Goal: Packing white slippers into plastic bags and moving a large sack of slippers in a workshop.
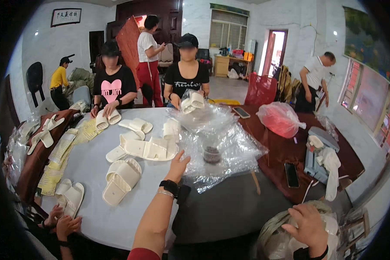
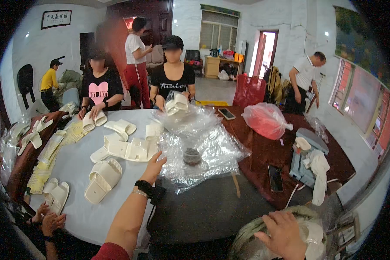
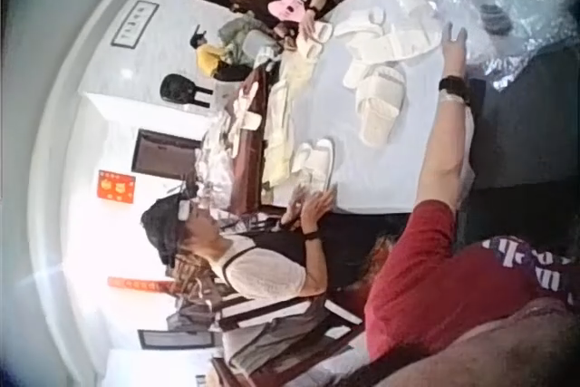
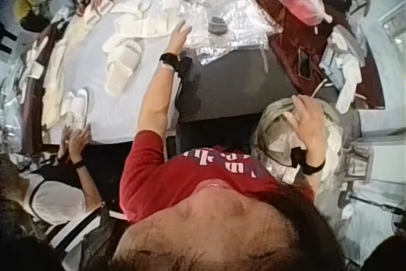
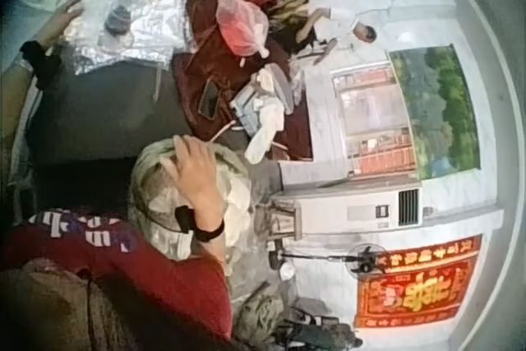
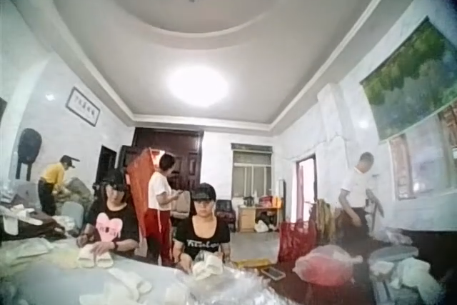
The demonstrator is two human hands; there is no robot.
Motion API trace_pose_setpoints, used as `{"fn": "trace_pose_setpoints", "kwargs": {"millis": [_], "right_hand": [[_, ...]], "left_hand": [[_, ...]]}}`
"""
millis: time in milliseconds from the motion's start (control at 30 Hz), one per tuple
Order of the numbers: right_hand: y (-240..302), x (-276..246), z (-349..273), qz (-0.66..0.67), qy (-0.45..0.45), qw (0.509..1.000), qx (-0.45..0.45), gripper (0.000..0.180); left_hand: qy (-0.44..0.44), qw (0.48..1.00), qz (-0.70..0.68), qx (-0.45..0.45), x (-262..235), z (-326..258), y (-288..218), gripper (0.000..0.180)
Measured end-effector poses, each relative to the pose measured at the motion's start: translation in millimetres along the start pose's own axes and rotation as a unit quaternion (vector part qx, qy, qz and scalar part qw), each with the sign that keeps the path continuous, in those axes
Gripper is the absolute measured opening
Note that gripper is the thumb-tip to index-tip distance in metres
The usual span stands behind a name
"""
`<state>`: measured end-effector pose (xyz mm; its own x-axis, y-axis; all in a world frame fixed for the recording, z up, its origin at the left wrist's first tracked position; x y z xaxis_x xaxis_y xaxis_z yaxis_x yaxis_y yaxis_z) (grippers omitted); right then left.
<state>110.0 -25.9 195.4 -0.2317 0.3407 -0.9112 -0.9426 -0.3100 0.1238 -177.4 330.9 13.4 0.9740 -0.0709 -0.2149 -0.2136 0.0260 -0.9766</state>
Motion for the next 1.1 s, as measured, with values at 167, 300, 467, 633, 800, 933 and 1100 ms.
{"fn": "trace_pose_setpoints", "kwargs": {"millis": [167,300,467,633,800,933,1100], "right_hand": [[2.7,5.6,0.0,0.006,0.044,0.998,0.036,0.037],[-3.0,19.9,-7.0,0.051,0.081,0.993,0.066,0.033],[-17.2,34.9,-13.9,0.038,0.036,0.997,0.049,0.042],[-24.2,41.4,-10.4,0.060,0.070,0.995,0.042,0.042],[-9.6,30.0,47.1,0.057,0.084,0.994,-0.049,0.052],[16.5,36.4,126.7,0.085,0.061,0.986,-0.130,0.063],[41.7,63.3,223.1,0.065,-0.008,0.993,-0.099,0.069]], "left_hand": [[0.023,0.989,-0.065,-0.135,5.7,43.8,7.6,0.072],[0.022,0.916,0.315,0.246,-29.9,75.1,20.1,0.062],[0.067,0.944,-0.321,0.023,-11.5,40.8,-52.2,0.058],[0.062,0.946,-0.309,0.073,-42.6,21.0,-69.2,0.049],[0.020,0.922,-0.363,0.136,-87.4,7.5,-77.8,0.036],[-0.035,0.901,-0.401,0.161,-130.1,-30.3,-77.6,0.042],[-0.139,0.911,-0.382,0.062,-140.3,-71.5,-68.8,0.049]]}}
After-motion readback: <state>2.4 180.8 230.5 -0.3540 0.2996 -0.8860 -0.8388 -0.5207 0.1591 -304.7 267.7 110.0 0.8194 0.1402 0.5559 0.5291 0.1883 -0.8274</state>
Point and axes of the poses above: each hand's wrist, its own z-axis towards the middle knuckle, its own x-axis out of the palm, y = z × x, the point moved 4 cm from there along z, towards the middle knuckle, and after that the axes turned 13 degrees about z, right-handed, at the moved point
